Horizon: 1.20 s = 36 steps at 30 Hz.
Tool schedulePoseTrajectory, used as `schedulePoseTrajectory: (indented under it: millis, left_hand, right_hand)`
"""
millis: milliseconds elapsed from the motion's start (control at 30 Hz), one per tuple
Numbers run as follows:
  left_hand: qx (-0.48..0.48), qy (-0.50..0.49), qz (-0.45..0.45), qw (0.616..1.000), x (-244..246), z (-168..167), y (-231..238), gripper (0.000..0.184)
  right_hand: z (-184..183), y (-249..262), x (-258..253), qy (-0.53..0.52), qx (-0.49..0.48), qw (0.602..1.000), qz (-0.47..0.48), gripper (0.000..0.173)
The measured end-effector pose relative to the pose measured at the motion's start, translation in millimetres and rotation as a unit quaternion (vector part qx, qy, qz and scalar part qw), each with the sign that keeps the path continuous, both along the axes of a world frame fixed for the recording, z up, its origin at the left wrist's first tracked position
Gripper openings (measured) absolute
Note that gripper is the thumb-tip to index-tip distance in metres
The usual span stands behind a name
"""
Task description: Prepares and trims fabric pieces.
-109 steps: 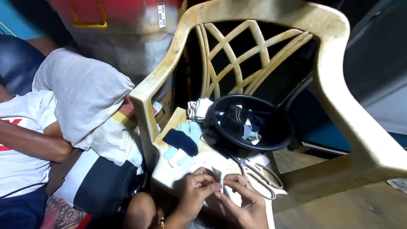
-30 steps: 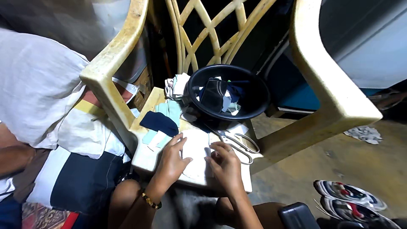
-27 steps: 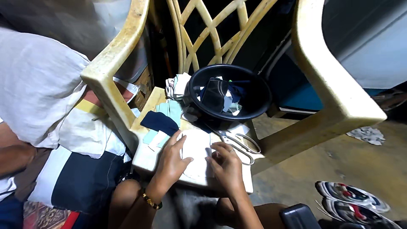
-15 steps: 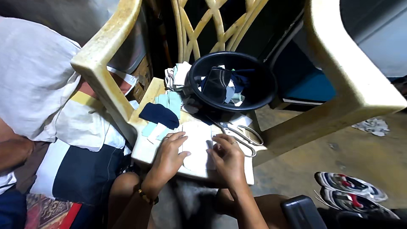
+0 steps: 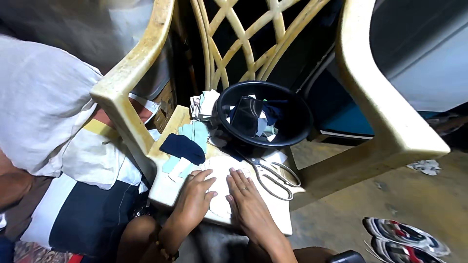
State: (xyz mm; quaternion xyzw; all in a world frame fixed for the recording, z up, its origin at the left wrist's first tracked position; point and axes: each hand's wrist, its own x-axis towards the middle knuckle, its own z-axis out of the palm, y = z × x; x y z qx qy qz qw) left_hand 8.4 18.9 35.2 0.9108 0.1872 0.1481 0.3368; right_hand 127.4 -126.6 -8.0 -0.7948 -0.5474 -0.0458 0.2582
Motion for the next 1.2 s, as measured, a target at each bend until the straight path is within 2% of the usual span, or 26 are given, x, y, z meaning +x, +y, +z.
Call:
schedulePoseTrajectory:
  millis: [300,567,667,767,933,1067,1133,1200]
  left_hand:
    - [-0.001,-0.058,0.050,0.997,-6.7,-3.8,3.8,0.025]
    - [0.037,-0.042,-0.018,0.998,-6.5,-5.5,6.9,0.032]
    - [0.043,-0.043,-0.026,0.998,-7.1,-7.0,8.0,0.031]
    - [0.030,-0.022,-0.032,0.999,-7.2,-4.6,9.0,0.025]
    - [0.027,-0.025,-0.020,0.999,-5.6,-3.7,7.6,0.028]
    - [0.036,-0.035,-0.017,0.999,-6.9,-3.6,6.5,0.028]
    - [0.038,-0.039,-0.018,0.998,-6.7,-4.7,6.5,0.028]
    - [0.040,-0.041,-0.017,0.998,-6.4,-5.3,6.2,0.027]
  right_hand:
    - [3.0,-0.6,-1.6,0.008,-0.008,1.000,-0.002,0.049]
    - [5.6,0.7,-2.0,0.014,-0.017,1.000,-0.006,0.049]
    - [7.7,2.1,-1.9,0.010,0.011,1.000,-0.005,0.051]
    - [4.8,5.7,-1.1,-0.032,0.017,0.999,-0.006,0.058]
    - [0.4,4.6,-0.8,-0.036,-0.028,0.999,-0.012,0.067]
    - [1.8,4.2,-1.7,-0.048,-0.041,0.996,-0.059,0.079]
    - [0.5,7.7,-2.7,-0.064,-0.013,0.994,-0.086,0.085]
    - [1.0,12.9,-5.5,-0.083,0.032,0.993,-0.082,0.080]
